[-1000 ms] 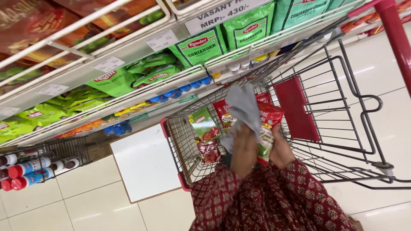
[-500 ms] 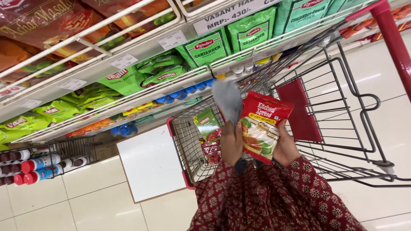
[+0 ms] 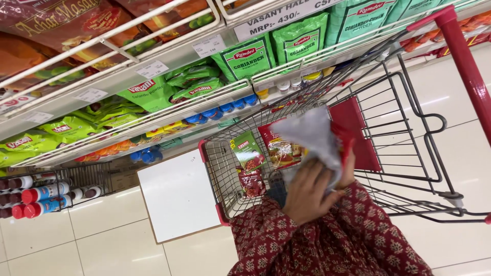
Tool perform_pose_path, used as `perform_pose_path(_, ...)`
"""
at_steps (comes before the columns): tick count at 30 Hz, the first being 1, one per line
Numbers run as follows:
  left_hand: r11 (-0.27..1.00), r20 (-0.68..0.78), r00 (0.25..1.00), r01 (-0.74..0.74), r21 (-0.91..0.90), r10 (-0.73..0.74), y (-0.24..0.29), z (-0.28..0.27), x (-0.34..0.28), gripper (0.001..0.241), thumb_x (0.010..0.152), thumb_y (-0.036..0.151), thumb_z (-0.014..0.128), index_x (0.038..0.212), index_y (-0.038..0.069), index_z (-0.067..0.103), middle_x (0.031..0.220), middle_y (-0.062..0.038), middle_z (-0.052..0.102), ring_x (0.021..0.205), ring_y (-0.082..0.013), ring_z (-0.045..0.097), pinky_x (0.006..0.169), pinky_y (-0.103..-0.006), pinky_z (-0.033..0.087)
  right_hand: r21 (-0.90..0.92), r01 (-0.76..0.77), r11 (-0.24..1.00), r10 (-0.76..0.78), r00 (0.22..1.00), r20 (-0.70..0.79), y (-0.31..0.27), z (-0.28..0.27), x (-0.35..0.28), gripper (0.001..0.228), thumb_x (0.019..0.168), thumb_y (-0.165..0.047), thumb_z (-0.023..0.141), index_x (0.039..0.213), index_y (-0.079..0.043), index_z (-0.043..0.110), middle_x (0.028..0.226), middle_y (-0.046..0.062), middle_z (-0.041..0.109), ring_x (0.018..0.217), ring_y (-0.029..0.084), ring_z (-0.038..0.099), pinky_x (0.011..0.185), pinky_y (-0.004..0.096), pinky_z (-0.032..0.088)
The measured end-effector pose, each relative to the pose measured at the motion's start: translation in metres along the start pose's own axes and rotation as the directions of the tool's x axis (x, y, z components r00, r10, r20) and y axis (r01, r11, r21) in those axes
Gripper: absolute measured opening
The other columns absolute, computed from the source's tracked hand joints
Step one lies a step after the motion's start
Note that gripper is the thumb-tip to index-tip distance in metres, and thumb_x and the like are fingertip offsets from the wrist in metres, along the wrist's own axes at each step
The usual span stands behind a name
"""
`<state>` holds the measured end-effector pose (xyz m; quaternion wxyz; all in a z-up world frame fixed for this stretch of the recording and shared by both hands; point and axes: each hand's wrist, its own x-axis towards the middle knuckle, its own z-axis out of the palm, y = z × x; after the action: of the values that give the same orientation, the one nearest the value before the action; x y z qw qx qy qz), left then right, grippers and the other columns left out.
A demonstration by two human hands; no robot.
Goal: Wiping spice packets with a cloth and placing them on store shelves.
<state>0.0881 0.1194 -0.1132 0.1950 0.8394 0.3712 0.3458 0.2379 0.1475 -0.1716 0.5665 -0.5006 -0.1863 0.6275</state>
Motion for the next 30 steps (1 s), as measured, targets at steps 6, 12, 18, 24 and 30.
perform_pose_path(6, 0.991, 0.252, 0.966, 0.035, 0.126, -0.066, -0.01, 0.003, 0.049, 0.073, 0.103, 0.058, 0.024, 0.151, 0.008, 0.046, 0.16, -0.021, 0.043, 0.156, -0.0377, 0.033, 0.132, -0.0618, 0.012, 0.457, -0.206, 0.865, 0.184, 0.979, 0.093, 0.039, -0.043, -0.005, 0.068, 0.105, -0.057, 0.028, 0.151, -0.01, 0.043, 0.148, 0.015, 0.054, 0.132, 0.029, 0.057, 0.107, 0.045, 0.048)
perform_pose_path(12, 0.963, 0.17, 0.96, 0.192, 0.19, -0.225, -0.031, -0.005, 0.056, 0.084, 0.107, 0.061, 0.018, 0.161, -0.003, 0.022, 0.171, -0.022, 0.021, 0.161, -0.0371, 0.02, 0.131, -0.0598, 0.007, 0.56, -0.272, 0.783, 0.152, 0.956, 0.251, 0.085, -0.072, 0.004, 0.07, 0.114, -0.061, 0.031, 0.148, -0.003, 0.05, 0.137, 0.024, 0.06, 0.119, 0.036, 0.062, 0.096, 0.051, 0.053)
perform_pose_path(18, 0.938, 0.11, 0.933, 0.334, 0.09, -0.343, -0.026, -0.005, 0.006, 0.083, 0.11, 0.054, 0.024, 0.159, -0.013, 0.019, 0.17, -0.031, 0.016, 0.16, -0.0445, 0.014, 0.13, -0.0586, 0.008, 0.578, -0.301, 0.758, 0.263, 0.953, 0.152, 0.033, -0.038, -0.004, 0.082, 0.101, -0.07, 0.028, 0.143, -0.005, 0.054, 0.131, 0.022, 0.066, 0.109, 0.034, 0.07, 0.091, 0.047, 0.058)
perform_pose_path(24, 0.927, 0.196, 0.907, 0.353, 0.126, -0.372, -0.029, -0.015, -0.019, 0.071, 0.112, 0.048, 0.031, 0.147, -0.013, 0.04, 0.159, -0.034, 0.036, 0.153, -0.0484, 0.031, 0.127, -0.0616, 0.012, 0.414, -0.272, 0.869, 0.241, 0.962, 0.125, 0.015, -0.03, 0.012, 0.082, 0.101, -0.068, 0.036, 0.149, -0.003, 0.05, 0.135, 0.019, 0.063, 0.114, 0.033, 0.064, 0.094, 0.047, 0.054)
perform_pose_path(30, 0.791, 0.259, 0.762, 0.612, 0.012, -0.593, -0.045, -0.024, 0.005, 0.059, 0.107, 0.058, 0.036, 0.123, 0.012, 0.069, 0.123, -0.015, 0.075, 0.113, -0.0311, 0.072, 0.103, -0.0479, 0.056, 0.243, -0.147, 0.959, 0.146, 0.989, 0.022, -0.039, 0.037, 0.011, 0.07, 0.099, -0.06, 0.04, 0.149, -0.011, 0.047, 0.129, 0.012, 0.063, 0.109, 0.027, 0.062, 0.091, 0.042, 0.053)
